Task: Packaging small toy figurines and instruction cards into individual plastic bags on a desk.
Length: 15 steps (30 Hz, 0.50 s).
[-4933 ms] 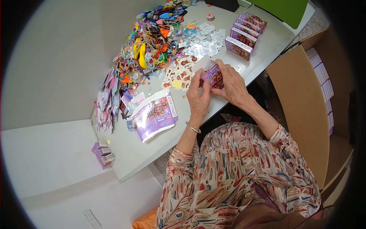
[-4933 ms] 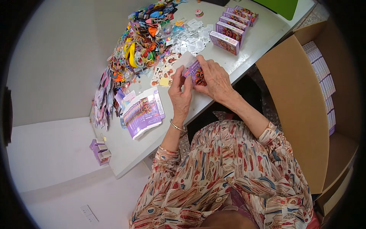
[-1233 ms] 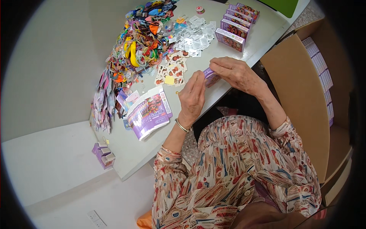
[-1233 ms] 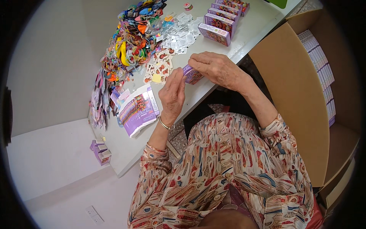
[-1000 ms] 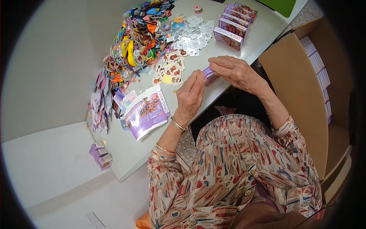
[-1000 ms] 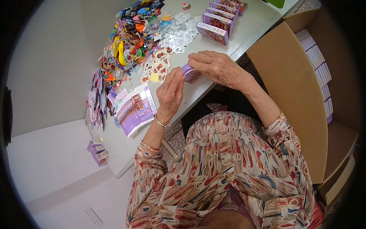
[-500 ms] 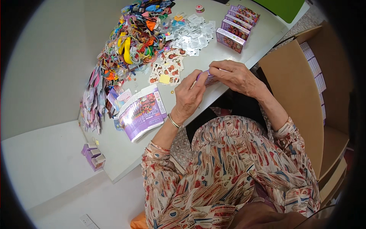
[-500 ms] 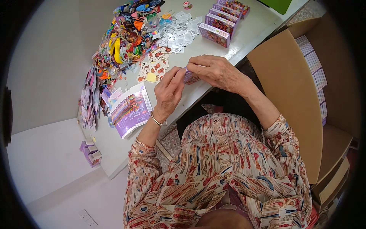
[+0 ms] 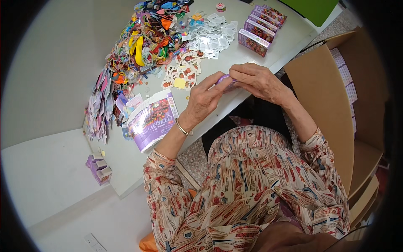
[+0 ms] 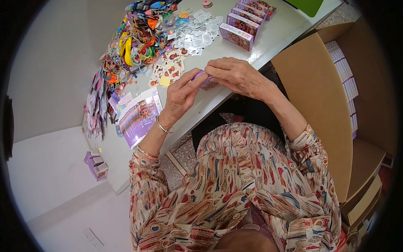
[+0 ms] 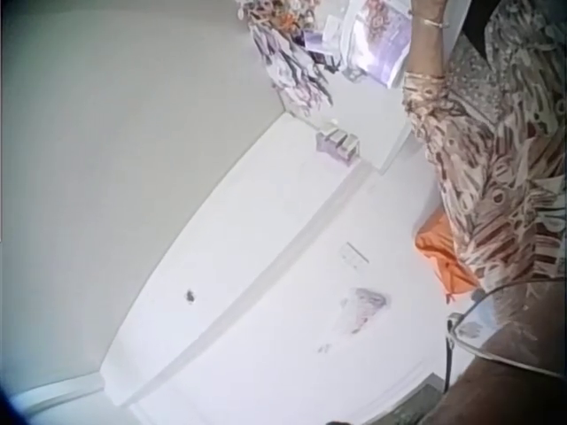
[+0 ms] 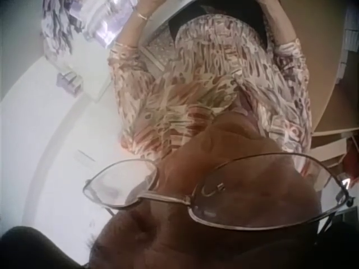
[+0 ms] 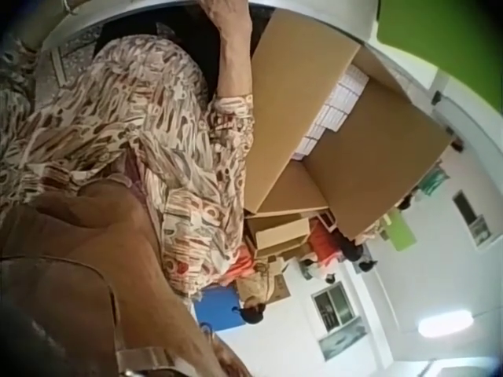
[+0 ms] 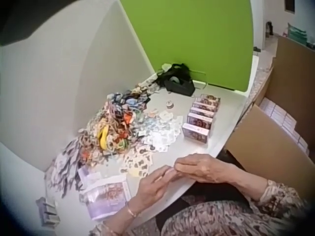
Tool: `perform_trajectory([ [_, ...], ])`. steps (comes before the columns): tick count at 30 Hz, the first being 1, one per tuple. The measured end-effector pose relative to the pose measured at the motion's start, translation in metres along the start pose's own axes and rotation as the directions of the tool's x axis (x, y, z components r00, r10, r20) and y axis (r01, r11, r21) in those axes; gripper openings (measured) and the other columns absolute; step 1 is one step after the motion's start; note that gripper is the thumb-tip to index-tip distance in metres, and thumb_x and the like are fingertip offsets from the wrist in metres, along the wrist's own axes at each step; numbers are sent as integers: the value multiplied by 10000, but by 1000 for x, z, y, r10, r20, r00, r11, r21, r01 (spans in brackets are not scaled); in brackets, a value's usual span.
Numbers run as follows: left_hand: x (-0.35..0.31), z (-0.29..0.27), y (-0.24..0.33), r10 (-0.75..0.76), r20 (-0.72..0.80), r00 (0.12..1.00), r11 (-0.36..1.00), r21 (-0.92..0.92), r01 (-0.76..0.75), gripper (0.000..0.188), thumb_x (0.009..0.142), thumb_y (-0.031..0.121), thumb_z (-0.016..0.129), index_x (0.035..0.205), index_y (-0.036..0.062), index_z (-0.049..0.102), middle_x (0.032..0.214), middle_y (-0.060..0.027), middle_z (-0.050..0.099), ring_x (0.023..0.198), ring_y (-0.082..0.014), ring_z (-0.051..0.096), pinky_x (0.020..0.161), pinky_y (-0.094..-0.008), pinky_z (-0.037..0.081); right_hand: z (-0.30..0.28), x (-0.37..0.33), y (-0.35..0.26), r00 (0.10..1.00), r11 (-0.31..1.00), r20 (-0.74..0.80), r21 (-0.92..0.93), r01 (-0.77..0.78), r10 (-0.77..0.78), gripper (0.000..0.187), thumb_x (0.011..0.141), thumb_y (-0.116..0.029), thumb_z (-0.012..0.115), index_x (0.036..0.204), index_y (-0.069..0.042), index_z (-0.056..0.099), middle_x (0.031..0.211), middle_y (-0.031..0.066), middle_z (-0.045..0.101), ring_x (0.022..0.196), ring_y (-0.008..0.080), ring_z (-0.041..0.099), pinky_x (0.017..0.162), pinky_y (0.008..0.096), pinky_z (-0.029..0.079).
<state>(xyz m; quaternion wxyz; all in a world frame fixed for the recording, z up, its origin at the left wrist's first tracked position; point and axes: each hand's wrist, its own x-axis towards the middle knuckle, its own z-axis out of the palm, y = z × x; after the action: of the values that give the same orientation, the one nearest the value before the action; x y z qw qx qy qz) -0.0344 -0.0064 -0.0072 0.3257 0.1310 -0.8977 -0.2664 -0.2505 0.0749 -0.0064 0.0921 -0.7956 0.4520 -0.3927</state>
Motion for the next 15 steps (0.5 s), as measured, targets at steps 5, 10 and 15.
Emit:
perform_trajectory([
  [5, 0, 0, -4, 42, 13, 999, 999, 17, -42, 522, 723, -129, 628, 1184, 115, 655, 1174, -139, 632, 919, -279, 672, 759, -325, 557, 4, -6, 6, 993, 984, -32, -144, 108, -114, 376, 815, -64, 675, 1169, -32, 549, 1158, 117, 611, 971, 299, 625, 799, 370, 532],
  [10, -3, 3, -4, 79, -12, 997, 996, 48, -79, 501, 737, -121, 630, 1190, 93, 643, 1192, -141, 631, 929, -280, 675, 765, -326, 559, 3, -4, 3, 986, 965, -30, -214, 151, -161, 444, 785, -43, 691, 1203, -42, 541, 1190, 126, 612, 999, 315, 626, 815, 382, 538],
  [15, -8, 14, -1, -20, -125, 992, 999, 32, 24, 503, 726, -79, 660, 1206, 62, 609, 1218, -156, 616, 964, -307, 660, 804, -356, 557, 6, 0, 0, 999, 989, -15, -143, 40, -42, 420, 778, -33, 673, 1178, -30, 545, 1167, 124, 605, 1012, 312, 617, 836, 390, 524],
])
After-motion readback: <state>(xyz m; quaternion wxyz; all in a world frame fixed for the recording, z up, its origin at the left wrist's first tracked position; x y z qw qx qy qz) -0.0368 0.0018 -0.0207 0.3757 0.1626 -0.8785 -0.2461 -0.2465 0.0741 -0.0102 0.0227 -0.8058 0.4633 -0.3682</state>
